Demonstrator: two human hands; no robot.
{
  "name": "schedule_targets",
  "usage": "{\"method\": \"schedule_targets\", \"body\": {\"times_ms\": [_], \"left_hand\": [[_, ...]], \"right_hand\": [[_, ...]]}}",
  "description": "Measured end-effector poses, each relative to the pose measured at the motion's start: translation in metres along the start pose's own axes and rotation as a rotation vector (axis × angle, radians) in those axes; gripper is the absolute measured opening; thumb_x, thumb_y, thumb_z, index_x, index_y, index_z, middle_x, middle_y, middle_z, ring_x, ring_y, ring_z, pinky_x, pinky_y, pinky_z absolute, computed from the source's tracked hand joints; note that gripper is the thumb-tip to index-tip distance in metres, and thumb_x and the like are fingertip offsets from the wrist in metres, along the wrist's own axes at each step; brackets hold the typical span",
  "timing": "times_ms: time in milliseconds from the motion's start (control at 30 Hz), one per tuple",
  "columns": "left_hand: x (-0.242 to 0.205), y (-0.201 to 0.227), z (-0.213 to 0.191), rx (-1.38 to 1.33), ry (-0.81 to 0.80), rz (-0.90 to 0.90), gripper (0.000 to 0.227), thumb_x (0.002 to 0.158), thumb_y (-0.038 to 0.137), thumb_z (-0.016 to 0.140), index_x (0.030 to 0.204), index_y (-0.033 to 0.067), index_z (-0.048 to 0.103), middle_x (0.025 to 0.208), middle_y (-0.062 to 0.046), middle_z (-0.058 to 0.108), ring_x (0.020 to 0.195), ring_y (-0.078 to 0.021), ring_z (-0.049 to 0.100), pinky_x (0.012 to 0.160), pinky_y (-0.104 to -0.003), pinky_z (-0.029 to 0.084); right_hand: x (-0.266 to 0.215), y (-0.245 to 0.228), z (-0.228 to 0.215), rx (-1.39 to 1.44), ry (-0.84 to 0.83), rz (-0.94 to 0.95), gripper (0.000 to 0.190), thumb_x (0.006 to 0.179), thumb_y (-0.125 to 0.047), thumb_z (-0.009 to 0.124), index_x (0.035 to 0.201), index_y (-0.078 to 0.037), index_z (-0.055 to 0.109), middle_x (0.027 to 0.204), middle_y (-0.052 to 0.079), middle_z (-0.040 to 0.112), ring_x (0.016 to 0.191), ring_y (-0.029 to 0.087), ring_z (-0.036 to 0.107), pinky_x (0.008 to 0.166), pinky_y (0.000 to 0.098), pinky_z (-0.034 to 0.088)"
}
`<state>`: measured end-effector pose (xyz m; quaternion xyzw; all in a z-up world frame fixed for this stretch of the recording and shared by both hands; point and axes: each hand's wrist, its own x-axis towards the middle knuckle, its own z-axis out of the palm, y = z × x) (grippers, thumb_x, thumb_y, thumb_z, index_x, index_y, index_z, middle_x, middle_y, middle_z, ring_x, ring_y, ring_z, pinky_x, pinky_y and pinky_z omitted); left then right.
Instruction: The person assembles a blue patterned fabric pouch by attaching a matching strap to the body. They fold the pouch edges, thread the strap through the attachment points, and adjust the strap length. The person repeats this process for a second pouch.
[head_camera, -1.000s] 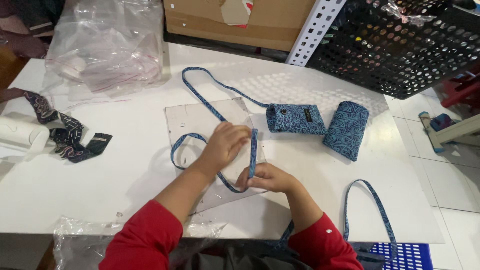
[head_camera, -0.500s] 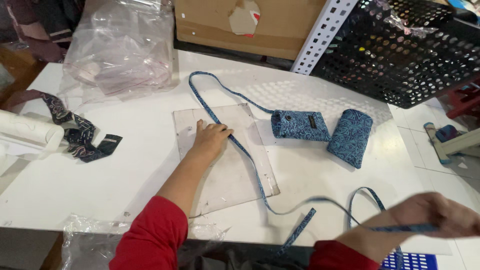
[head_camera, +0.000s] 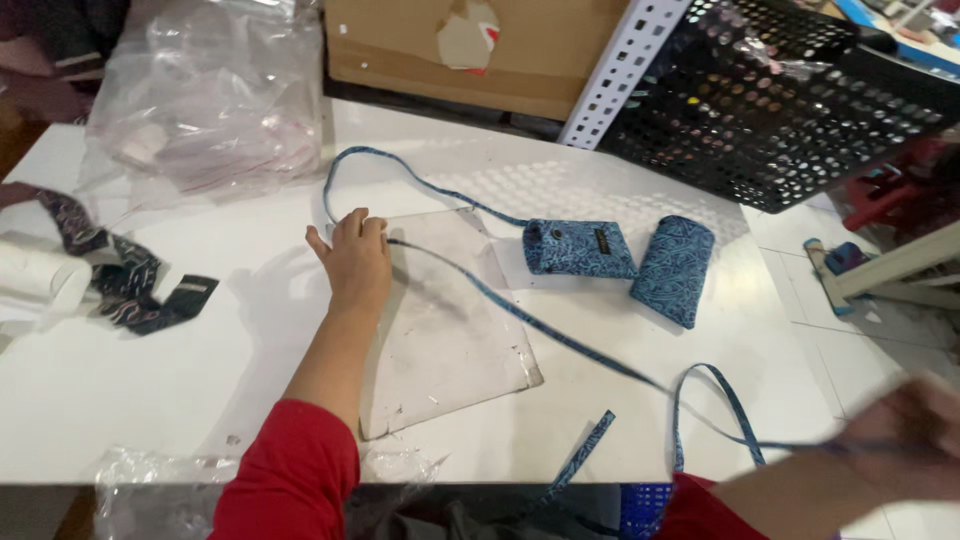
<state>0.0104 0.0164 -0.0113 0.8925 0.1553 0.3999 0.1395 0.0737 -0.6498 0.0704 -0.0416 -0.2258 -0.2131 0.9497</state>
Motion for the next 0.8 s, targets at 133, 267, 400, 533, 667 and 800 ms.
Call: {"method": "schedule_targets", "body": {"times_ms": [133, 267, 400, 533, 667, 800], "left_hand": [[-0.007, 0.051, -0.018, -0.56, -0.036, 0.089, 0.017, 0.1, 0.021, 0.066, 0.109, 0.0068, 0.069, 0.115, -0.009, 0.072, 0.105, -0.029, 0.066, 0.091, -0.046, 0.049], [-0.037, 0.096, -0.037, -1.083, -0.304, -0.064, 0.025, 0.098, 0.021, 0.064, 0.116, 0.0042, 0.067, 0.104, -0.009, 0.072, 0.09, -0.0197, 0.069, 0.069, -0.031, 0.054], [-0.035, 0.104, -0.039, -1.15, -0.269, -0.059, 0.016, 0.101, 0.017, 0.063, 0.106, 0.0032, 0.07, 0.103, -0.009, 0.07, 0.081, -0.0179, 0.068, 0.072, -0.029, 0.055], [-0.032, 0.099, -0.037, -0.989, -0.278, -0.089, 0.017, 0.096, 0.014, 0.065, 0.107, 0.0019, 0.071, 0.095, -0.011, 0.072, 0.079, -0.0228, 0.07, 0.072, -0.032, 0.054], [-0.034, 0.099, -0.034, -0.83, -0.424, 0.074, 0.018, 0.092, 0.016, 0.068, 0.103, 0.0019, 0.072, 0.095, -0.015, 0.073, 0.085, -0.0338, 0.07, 0.073, -0.04, 0.054], [-0.038, 0.102, -0.029, -0.753, -0.466, 0.125, 0.019, 0.093, 0.019, 0.066, 0.102, 0.0037, 0.072, 0.098, -0.016, 0.074, 0.089, -0.0374, 0.069, 0.075, -0.043, 0.054]], "right_hand": [[-0.079, 0.212, 0.001, -0.861, -0.363, 0.439, 0.036, 0.109, -0.036, 0.044, 0.104, -0.011, 0.07, 0.092, 0.006, 0.07, 0.074, 0.013, 0.058, 0.068, 0.0272, 0.047], [-0.175, 0.346, 0.002, -1.584, -1.225, 0.291, 0.009, 0.092, -0.006, 0.067, 0.096, -0.004, 0.074, 0.081, 0.016, 0.069, 0.075, 0.031, 0.065, 0.07, 0.0403, 0.051], [-0.205, 0.355, 0.008, -1.515, -1.217, 0.516, 0.008, 0.094, -0.009, 0.069, 0.093, -0.002, 0.067, 0.086, 0.017, 0.068, 0.081, 0.033, 0.067, 0.076, 0.0412, 0.053], [-0.201, 0.346, 0.005, -1.469, -0.981, 0.399, 0.019, 0.096, -0.009, 0.063, 0.113, -0.001, 0.067, 0.098, 0.013, 0.07, 0.091, 0.027, 0.069, 0.084, 0.0371, 0.053], [-0.198, 0.349, -0.006, -1.463, -0.839, 0.428, 0.018, 0.093, -0.009, 0.067, 0.109, -0.001, 0.067, 0.101, 0.01, 0.071, 0.095, 0.022, 0.069, 0.087, 0.0337, 0.053], [-0.193, 0.346, -0.016, -1.412, -0.854, 0.433, 0.011, 0.095, -0.009, 0.069, 0.103, -0.002, 0.067, 0.1, 0.009, 0.07, 0.095, 0.02, 0.068, 0.087, 0.0314, 0.053]]}}
